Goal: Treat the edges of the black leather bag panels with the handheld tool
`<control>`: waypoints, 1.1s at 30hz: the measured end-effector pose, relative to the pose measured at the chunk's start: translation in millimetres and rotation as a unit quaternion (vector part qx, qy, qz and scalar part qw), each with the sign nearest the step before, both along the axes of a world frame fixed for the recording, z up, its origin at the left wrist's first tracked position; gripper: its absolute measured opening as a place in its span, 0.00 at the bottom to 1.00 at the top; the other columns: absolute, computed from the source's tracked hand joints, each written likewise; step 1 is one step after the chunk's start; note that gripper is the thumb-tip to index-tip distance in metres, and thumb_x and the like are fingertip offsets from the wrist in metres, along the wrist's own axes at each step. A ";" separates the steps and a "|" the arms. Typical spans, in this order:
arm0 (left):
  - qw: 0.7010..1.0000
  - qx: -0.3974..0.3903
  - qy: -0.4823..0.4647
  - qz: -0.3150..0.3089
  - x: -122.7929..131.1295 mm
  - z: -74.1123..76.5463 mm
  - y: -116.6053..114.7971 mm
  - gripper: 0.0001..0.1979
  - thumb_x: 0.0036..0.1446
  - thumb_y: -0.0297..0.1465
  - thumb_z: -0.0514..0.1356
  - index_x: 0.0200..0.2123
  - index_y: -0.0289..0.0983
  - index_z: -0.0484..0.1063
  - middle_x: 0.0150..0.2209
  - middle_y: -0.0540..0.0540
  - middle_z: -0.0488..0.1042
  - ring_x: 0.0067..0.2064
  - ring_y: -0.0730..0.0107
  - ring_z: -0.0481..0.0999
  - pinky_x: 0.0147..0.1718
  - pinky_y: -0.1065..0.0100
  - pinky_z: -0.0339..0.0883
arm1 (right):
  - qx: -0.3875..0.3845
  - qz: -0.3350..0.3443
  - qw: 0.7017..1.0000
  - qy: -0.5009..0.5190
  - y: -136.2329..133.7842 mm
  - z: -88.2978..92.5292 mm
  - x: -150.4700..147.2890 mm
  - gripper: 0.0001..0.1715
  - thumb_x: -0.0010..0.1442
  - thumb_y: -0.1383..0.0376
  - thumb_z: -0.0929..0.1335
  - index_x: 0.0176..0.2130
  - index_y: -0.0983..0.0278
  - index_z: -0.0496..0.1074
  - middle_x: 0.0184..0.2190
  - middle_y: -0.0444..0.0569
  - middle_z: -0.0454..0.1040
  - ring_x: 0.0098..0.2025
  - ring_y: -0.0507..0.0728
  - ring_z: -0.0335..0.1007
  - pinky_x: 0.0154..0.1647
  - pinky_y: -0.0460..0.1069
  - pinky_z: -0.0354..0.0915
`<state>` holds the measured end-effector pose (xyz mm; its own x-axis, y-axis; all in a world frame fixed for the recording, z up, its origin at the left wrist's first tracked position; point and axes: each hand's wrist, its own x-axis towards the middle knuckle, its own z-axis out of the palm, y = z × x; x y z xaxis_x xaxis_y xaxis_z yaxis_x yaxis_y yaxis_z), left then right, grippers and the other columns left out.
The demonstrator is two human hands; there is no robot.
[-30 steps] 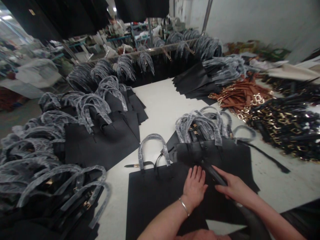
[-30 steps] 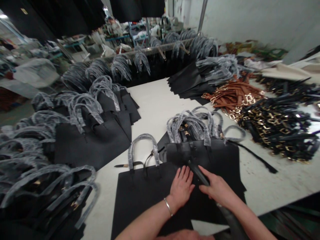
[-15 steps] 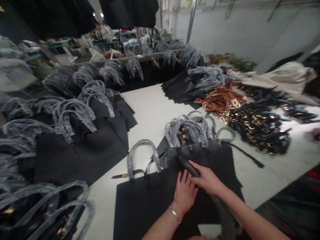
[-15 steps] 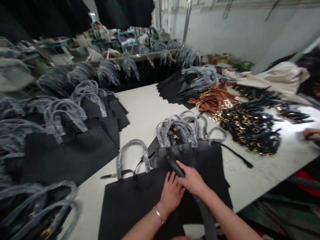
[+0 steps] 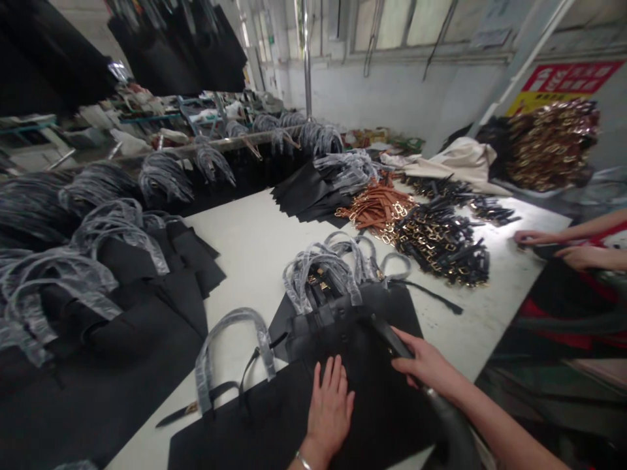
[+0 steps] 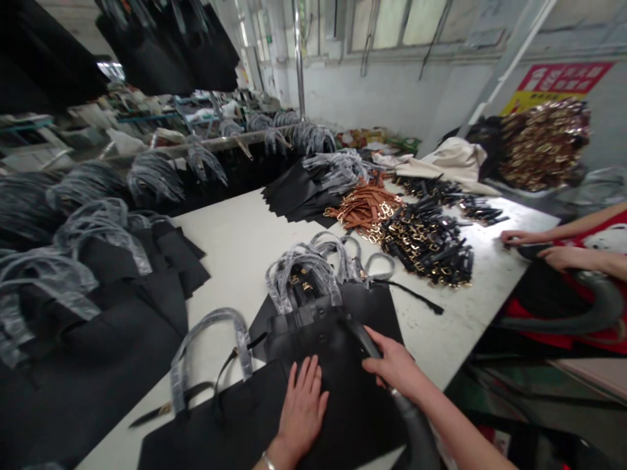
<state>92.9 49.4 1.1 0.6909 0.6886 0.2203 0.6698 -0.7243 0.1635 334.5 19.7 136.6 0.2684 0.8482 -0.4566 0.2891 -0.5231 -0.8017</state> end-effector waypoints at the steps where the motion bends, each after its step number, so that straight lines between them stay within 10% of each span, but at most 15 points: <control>1: 1.000 0.004 -0.002 0.001 0.9 -0.1 -0.3 0.23 0.65 0.34 0.49 0.61 0.37 0.62 0.67 0.42 0.57 0.67 0.55 0.55 0.63 0.44 0.58 | 0.019 -0.008 0.999 -0.029 7.7 -0.7 -1.4 0.45 0.50 0.65 0.68 0.66 0.62 0.58 0.22 0.38 0.73 0.18 0.51 0.68 0.20 0.45 0.63; 6: 0.999 0.001 -0.051 0.013 1.7 -1.1 10.6 0.17 0.64 0.31 0.50 0.55 0.39 0.66 0.62 0.41 0.64 0.62 0.57 0.65 0.59 0.48 0.63 | 0.071 -0.079 0.990 -0.097 9.3 11.2 19.8 0.46 0.54 0.61 0.69 0.68 0.61 0.53 0.21 0.38 0.73 0.21 0.53 0.71 0.25 0.46 0.65; 12: 0.981 0.001 -0.062 0.184 10.4 19.6 65.8 0.27 0.62 0.40 0.57 0.58 0.28 0.58 0.57 0.29 0.63 0.58 0.45 0.64 0.55 0.48 0.62 | 0.027 -0.116 0.993 -0.026 -71.8 19.6 59.7 0.48 0.51 0.63 0.70 0.67 0.62 0.54 0.21 0.38 0.71 0.19 0.52 0.67 0.19 0.45 0.61; 20: 0.963 -0.027 0.075 0.259 12.2 37.7 99.5 0.37 0.50 0.54 0.63 0.51 0.30 0.63 0.44 0.36 0.69 0.48 0.47 0.69 0.44 0.55 0.62 | -0.065 -0.165 0.977 0.122 -186.5 -29.4 40.6 0.50 0.50 0.64 0.68 0.68 0.63 0.51 0.26 0.40 0.72 0.18 0.50 0.65 0.17 0.44 0.57; 25: 0.965 -0.010 0.120 0.234 17.8 43.2 104.1 0.35 0.49 0.54 0.63 0.48 0.30 0.65 0.44 0.37 0.69 0.47 0.49 0.70 0.42 0.58 0.63 | -0.046 -0.205 0.971 0.116 -184.3 -46.0 34.2 0.49 0.48 0.64 0.69 0.67 0.63 0.55 0.30 0.42 0.73 0.17 0.48 0.64 0.17 0.44 0.56; 33: 0.976 -0.080 0.025 0.199 11.4 54.6 107.7 0.24 0.56 0.50 0.59 0.37 0.32 0.71 0.35 0.38 0.75 0.40 0.49 0.75 0.39 0.58 0.66 | 0.067 -0.360 0.930 0.010 -177.7 -21.4 59.5 0.52 0.50 0.61 0.71 0.68 0.66 0.51 0.24 0.39 0.70 0.20 0.50 0.65 0.22 0.46 0.61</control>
<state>104.3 157.2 55.6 0.3684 0.9277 0.0609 0.9032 -0.3727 0.2129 394.0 -157.9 115.2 0.7822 0.5013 -0.3699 -0.1132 -0.4696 -0.8756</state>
